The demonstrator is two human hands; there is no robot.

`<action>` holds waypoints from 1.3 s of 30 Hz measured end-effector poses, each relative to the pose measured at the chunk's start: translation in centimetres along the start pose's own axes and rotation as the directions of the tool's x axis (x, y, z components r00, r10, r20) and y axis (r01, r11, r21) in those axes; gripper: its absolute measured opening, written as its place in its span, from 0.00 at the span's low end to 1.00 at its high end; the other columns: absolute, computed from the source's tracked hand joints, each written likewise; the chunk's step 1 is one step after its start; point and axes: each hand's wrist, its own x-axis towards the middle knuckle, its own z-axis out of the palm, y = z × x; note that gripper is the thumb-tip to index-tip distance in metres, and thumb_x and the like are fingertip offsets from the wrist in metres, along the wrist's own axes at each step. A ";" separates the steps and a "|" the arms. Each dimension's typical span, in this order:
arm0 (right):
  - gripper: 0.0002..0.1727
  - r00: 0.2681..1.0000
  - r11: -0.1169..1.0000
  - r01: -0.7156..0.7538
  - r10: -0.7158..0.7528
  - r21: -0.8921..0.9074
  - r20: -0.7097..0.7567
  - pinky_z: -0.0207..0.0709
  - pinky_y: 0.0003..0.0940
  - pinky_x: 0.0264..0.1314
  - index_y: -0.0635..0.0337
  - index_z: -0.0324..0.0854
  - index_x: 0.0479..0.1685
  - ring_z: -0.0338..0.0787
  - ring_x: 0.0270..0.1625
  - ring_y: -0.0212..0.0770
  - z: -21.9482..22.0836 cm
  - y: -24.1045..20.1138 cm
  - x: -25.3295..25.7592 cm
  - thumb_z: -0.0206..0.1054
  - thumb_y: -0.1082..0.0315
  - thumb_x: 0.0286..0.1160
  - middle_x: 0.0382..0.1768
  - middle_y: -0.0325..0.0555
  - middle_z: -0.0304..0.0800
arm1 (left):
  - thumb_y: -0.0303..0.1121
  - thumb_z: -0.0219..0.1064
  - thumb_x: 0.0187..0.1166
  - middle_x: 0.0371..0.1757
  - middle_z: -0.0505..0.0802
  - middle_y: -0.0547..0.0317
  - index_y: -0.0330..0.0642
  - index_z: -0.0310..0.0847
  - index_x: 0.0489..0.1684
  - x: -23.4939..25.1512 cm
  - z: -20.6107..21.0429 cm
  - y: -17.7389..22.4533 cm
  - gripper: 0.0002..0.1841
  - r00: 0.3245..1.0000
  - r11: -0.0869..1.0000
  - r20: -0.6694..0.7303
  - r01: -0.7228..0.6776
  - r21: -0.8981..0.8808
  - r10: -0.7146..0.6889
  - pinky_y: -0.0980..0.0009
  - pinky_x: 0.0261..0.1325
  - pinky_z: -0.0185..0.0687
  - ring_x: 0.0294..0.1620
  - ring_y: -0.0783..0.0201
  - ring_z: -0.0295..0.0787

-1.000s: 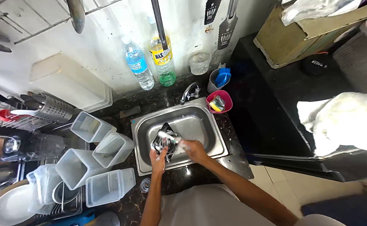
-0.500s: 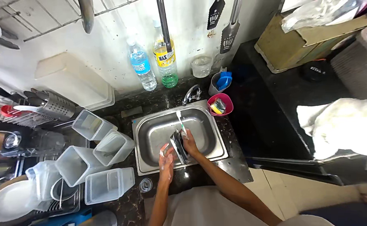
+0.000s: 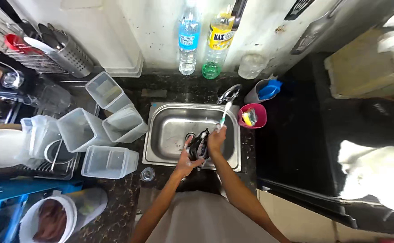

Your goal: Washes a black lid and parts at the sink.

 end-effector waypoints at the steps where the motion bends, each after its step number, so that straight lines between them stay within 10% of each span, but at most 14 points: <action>1: 0.22 0.998 0.999 0.035 -0.037 0.039 0.049 0.81 0.51 0.64 0.70 0.69 0.76 0.88 0.59 0.54 -0.3 0.0 -0.1 0.50 0.69 0.89 0.56 0.65 0.86 | 0.22 0.79 0.61 0.76 0.82 0.41 0.29 0.50 0.89 0.3 0.1 -0.5 0.51 0.999 0.997 -0.033 -0.035 0.071 0.038 0.61 0.76 0.82 0.73 0.57 0.83; 5: 0.22 0.930 0.984 0.173 -0.174 0.031 0.324 0.79 0.45 0.73 0.78 0.72 0.73 0.87 0.66 0.52 -3.3 1.0 -1.0 0.50 0.74 0.86 0.64 0.69 0.85 | 0.21 0.77 0.64 0.64 0.91 0.43 0.26 0.78 0.70 2.2 -0.9 -2.2 0.29 0.974 0.976 -0.165 -0.123 0.180 0.154 0.60 0.71 0.86 0.64 0.58 0.90; 11: 0.27 0.928 0.860 -0.002 0.192 -0.510 0.319 0.77 0.66 0.65 0.69 0.82 0.66 0.90 0.59 0.64 -7.0 2.4 -1.6 0.48 0.55 0.93 0.52 0.68 0.91 | 0.18 0.76 0.62 0.56 0.94 0.46 0.26 0.81 0.65 2.6 -1.8 -2.1 0.26 0.939 0.990 -0.319 -0.099 0.102 0.127 0.61 0.65 0.89 0.57 0.60 0.93; 17: 0.25 0.701 0.814 0.291 0.176 -0.502 0.691 0.81 0.63 0.61 0.65 0.87 0.57 0.92 0.53 0.62 -6.3 0.1 -8.0 0.49 0.55 0.91 0.46 0.63 0.93 | 0.17 0.74 0.63 0.54 0.95 0.48 0.26 0.80 0.65 3.7 -1.7 -1.8 0.26 0.946 0.981 -0.291 -0.096 0.171 0.143 0.64 0.61 0.90 0.53 0.64 0.93; 22: 0.24 0.845 0.827 0.188 0.139 -0.530 0.517 0.79 0.64 0.64 0.71 0.86 0.56 0.91 0.57 0.65 -6.3 0.8 -4.8 0.50 0.59 0.92 0.48 0.68 0.92 | 0.17 0.74 0.63 0.56 0.94 0.47 0.26 0.79 0.66 3.1 -1.6 -1.7 0.27 0.949 0.973 -0.248 -0.151 0.177 0.192 0.63 0.63 0.90 0.55 0.62 0.93; 27: 0.25 0.712 0.767 0.350 0.155 -0.538 0.685 0.81 0.64 0.60 0.61 0.87 0.59 0.92 0.54 0.63 -5.8 -1.2 -7.3 0.49 0.53 0.92 0.46 0.62 0.94 | 0.17 0.74 0.62 0.52 0.95 0.49 0.25 0.79 0.65 3.1 -1.6 -1.5 0.27 0.938 0.978 -0.290 -0.158 0.133 0.191 0.66 0.60 0.90 0.51 0.65 0.93; 31: 0.27 0.805 0.865 -0.037 0.323 -0.501 0.498 0.79 0.61 0.65 0.73 0.84 0.58 0.90 0.57 0.62 -5.1 3.6 -2.3 0.48 0.56 0.94 0.51 0.68 0.90 | 0.18 0.75 0.63 0.55 0.94 0.46 0.24 0.78 0.66 2.4 -1.6 -1.8 0.27 0.927 0.978 -0.319 -0.159 0.136 0.195 0.63 0.62 0.90 0.54 0.61 0.93; 35: 0.29 0.688 0.855 -0.509 0.472 -0.096 0.552 0.82 0.41 0.52 0.70 0.73 0.72 0.89 0.53 0.46 -3.8 4.2 -3.2 0.37 0.55 0.98 0.58 0.60 0.88 | 0.20 0.76 0.65 0.63 0.89 0.40 0.21 0.68 0.75 1.7 -0.9 -1.7 0.35 0.918 0.981 -0.349 -0.194 0.026 0.190 0.60 0.66 0.88 0.60 0.56 0.91; 39: 0.25 0.769 0.856 -0.508 0.398 0.100 0.500 0.75 0.33 0.33 0.69 0.77 0.56 0.79 0.33 0.36 -1.6 3.0 -3.4 0.41 0.56 0.96 0.37 0.47 0.81 | 0.34 0.76 0.64 0.74 0.80 0.40 0.27 0.48 0.86 1.0 -1.6 -1.4 0.49 0.974 0.974 -0.176 -0.168 -0.151 0.141 0.56 0.68 0.86 0.67 0.53 0.86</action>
